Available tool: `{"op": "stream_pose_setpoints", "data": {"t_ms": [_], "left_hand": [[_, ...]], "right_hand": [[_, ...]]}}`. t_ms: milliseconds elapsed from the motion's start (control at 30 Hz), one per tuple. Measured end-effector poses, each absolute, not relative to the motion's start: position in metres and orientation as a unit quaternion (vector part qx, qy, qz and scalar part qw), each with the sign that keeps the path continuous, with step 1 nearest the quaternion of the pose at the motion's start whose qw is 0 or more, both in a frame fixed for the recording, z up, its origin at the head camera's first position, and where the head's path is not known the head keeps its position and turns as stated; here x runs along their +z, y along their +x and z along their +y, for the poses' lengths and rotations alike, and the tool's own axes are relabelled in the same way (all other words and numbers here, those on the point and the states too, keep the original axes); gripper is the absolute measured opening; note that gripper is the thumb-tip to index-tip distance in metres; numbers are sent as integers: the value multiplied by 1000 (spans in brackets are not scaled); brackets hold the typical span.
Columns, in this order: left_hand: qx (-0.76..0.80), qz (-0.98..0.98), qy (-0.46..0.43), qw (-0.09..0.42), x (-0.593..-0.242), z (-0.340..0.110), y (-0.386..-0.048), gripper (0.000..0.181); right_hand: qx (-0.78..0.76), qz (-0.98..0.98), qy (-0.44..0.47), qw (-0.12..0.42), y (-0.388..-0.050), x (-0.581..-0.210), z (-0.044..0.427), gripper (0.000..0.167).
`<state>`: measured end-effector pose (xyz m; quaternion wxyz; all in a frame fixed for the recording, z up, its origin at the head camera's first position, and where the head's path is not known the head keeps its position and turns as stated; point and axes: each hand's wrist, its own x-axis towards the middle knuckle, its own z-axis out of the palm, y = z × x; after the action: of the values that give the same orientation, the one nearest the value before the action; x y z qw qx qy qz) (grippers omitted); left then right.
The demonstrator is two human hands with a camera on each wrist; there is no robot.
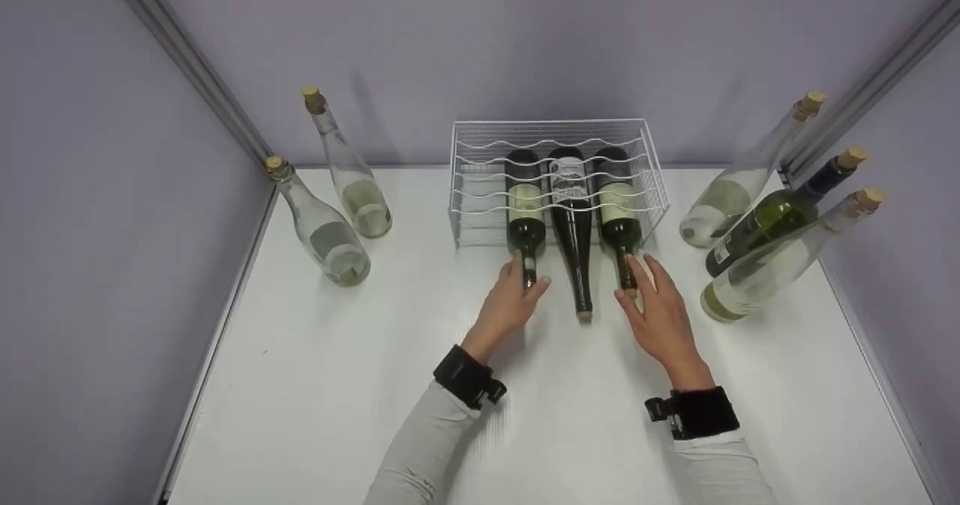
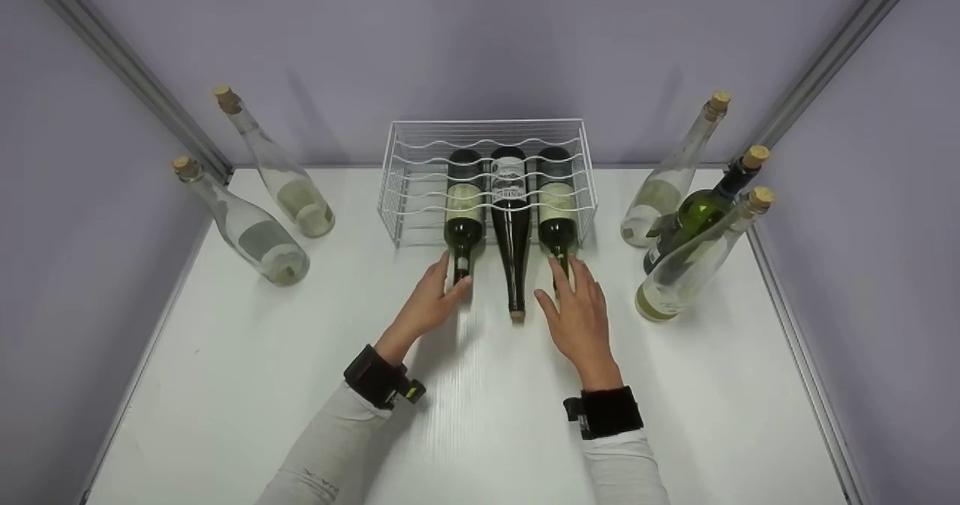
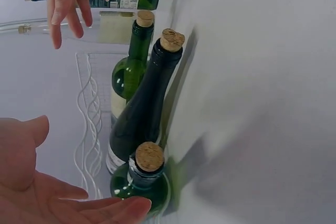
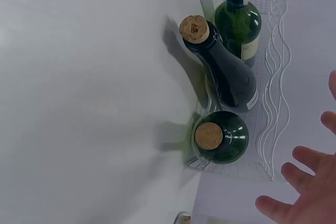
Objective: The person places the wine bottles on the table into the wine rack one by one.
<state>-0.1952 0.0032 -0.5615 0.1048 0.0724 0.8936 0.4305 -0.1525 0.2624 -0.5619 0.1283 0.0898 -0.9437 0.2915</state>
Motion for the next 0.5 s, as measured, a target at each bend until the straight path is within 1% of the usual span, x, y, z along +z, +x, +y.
{"op": "stream_pose_setpoints", "data": {"t_ms": [100, 200, 500], "left_hand": [[417, 899, 79, 103, -558, 4, -192, 80], [404, 905, 86, 104, -555, 5, -189, 81], [381, 912, 92, 119, -550, 8, -185, 80]], "right_hand": [[292, -943, 74, 142, -150, -561, 268, 60], [297, -937, 57, 174, -148, -560, 275, 60], [320, -893, 5, 315, -148, -557, 296, 59]]}}
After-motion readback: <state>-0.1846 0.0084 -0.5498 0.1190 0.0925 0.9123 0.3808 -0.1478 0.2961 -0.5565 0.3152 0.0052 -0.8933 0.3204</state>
